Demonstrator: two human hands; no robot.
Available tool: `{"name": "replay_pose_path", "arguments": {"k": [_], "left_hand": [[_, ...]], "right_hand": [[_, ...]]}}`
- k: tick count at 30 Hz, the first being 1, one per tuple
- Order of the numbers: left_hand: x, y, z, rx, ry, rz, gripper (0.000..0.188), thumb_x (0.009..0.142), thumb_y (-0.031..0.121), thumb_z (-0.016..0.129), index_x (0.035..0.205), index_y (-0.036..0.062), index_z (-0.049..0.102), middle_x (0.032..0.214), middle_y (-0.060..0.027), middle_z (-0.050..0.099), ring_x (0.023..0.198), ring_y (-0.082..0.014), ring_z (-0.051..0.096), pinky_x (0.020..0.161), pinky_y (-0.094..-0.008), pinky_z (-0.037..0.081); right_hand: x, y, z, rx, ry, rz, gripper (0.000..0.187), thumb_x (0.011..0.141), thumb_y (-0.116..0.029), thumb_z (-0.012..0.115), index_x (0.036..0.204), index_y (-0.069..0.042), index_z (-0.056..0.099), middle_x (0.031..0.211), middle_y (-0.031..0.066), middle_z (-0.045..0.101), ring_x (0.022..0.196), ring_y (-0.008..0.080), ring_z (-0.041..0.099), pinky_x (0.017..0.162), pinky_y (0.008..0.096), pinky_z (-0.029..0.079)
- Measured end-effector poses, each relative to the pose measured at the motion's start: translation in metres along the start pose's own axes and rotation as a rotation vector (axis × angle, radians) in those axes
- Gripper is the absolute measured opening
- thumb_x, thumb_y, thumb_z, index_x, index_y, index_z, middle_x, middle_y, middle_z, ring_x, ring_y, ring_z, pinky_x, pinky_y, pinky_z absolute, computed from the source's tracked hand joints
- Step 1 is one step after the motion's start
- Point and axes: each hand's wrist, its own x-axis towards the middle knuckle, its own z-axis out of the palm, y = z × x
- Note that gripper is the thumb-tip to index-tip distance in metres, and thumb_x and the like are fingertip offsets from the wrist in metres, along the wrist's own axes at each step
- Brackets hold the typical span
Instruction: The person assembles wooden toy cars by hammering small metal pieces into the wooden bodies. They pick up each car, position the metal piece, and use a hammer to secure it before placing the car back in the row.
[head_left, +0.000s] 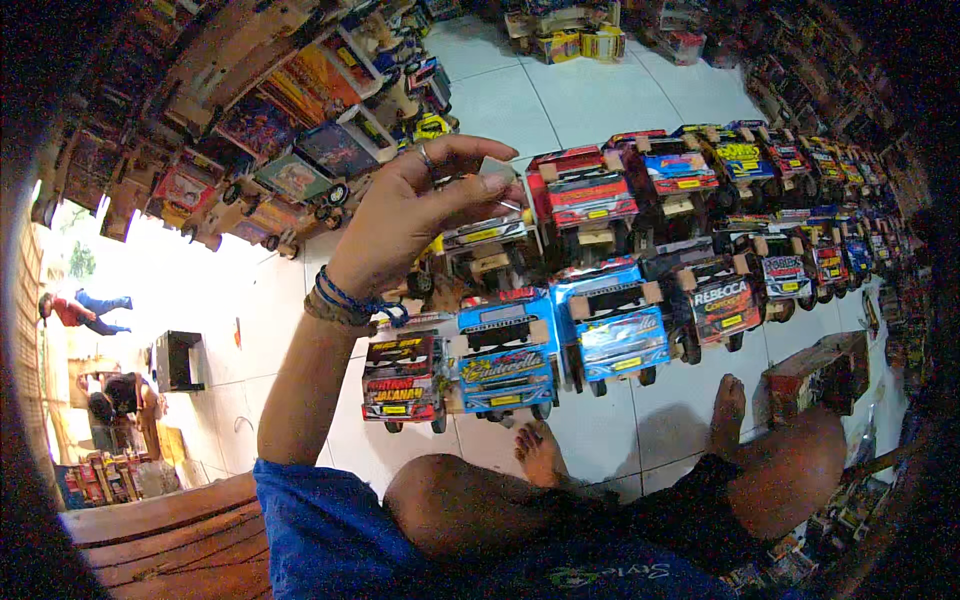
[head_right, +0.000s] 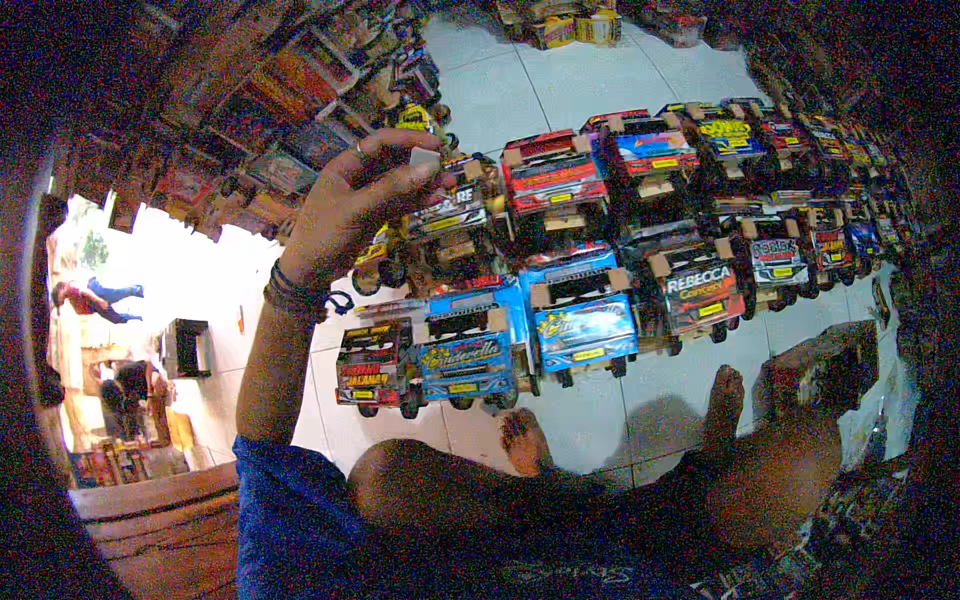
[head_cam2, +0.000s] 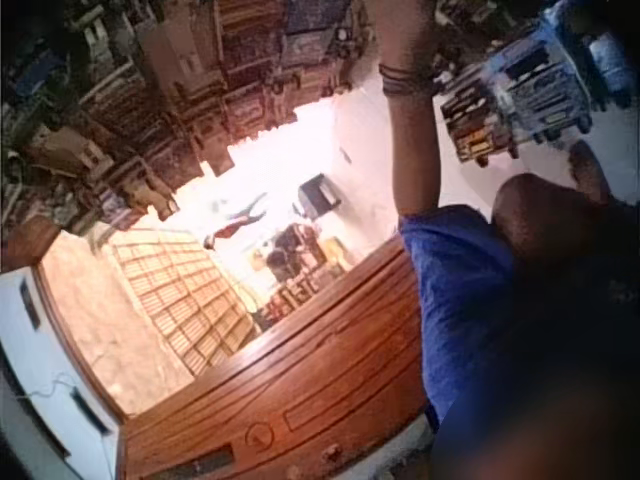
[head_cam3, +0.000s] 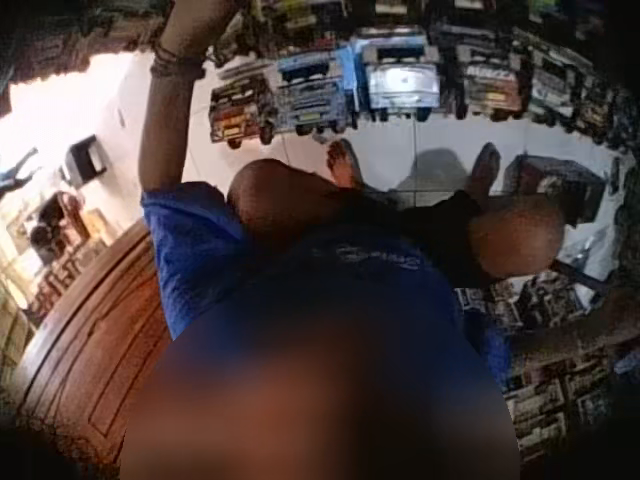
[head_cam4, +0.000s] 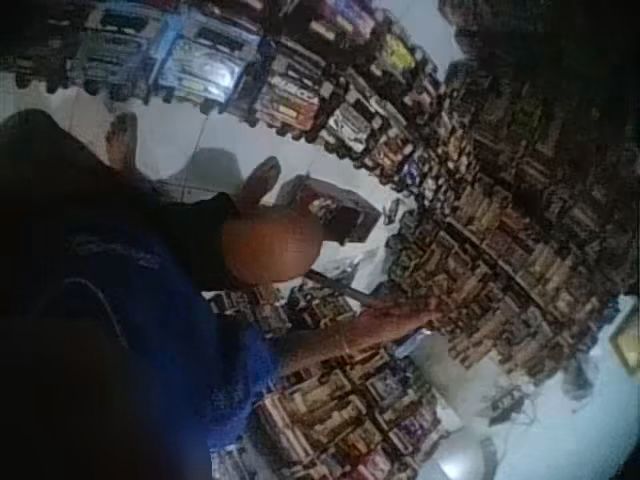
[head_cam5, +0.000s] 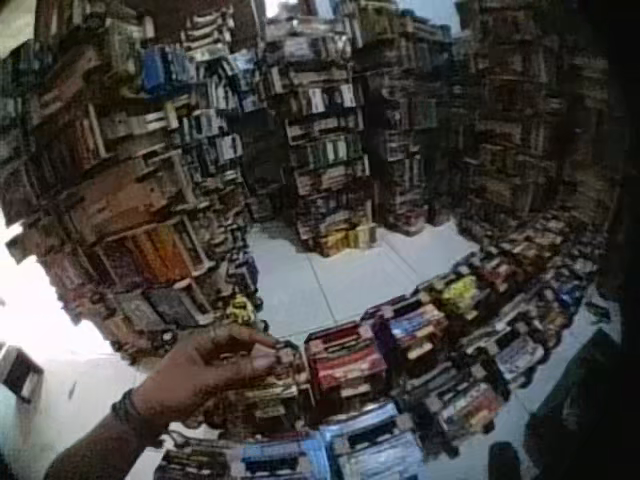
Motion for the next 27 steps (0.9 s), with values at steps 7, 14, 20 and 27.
{"name": "replay_pose_path", "arguments": {"k": [7,14,20,27], "left_hand": [[-0.035,-0.03,-0.009,-0.018,0.044,-0.051,0.029,0.097,0.013,0.065,0.122,0.0006,0.06,0.113,-0.01,0.067,0.102,-0.0172,0.068,0.09,-0.0301,0.057],[-0.036,-0.03,0.026,0.463,0.26,-0.17,0.026,0.091,0.016,0.07,0.112,0.0056,0.058,0.099,-0.007,0.065,0.083,-0.0145,0.063,0.072,-0.0286,0.052],[0.005,-0.031,0.072,0.587,0.072,-0.069,0.037,0.097,0.011,0.062,0.132,-0.0006,0.057,0.128,-0.0122,0.061,0.103,-0.0196,0.062,0.087,-0.0301,0.052],[0.016,-0.026,0.167,0.567,-0.123,-0.222,0.031,0.096,0.006,0.065,0.126,-0.0004,0.062,0.119,-0.0101,0.066,0.103,-0.0181,0.063,0.089,-0.0315,0.053]], "right_hand": [[0.008,0.071,-0.053,0.212,0.177,0.143,0.048,0.1,-0.027,0.06,0.142,-0.01,0.047,0.126,0.0098,0.062,0.085,0.0177,0.06,0.074,0.0268,0.052],[0.053,0.128,-0.028,0.844,-0.106,0.645,0.031,0.1,-0.027,0.06,0.125,-0.01,0.062,0.087,-0.0052,0.055,0.068,0.0014,0.044,0.045,0.0197,0.031],[0.125,0.215,-0.069,-0.466,-0.353,0.301,0.034,0.092,-0.03,0.063,0.11,-0.002,0.069,0.095,0.0164,0.072,0.087,0.0274,0.069,0.077,0.0421,0.055],[0.11,0.379,-0.041,-1.257,-0.826,0.011,0.021,0.082,-0.013,0.064,0.098,0.0,0.07,0.085,0.0175,0.072,0.08,0.0333,0.072,0.067,0.0475,0.057]]}}
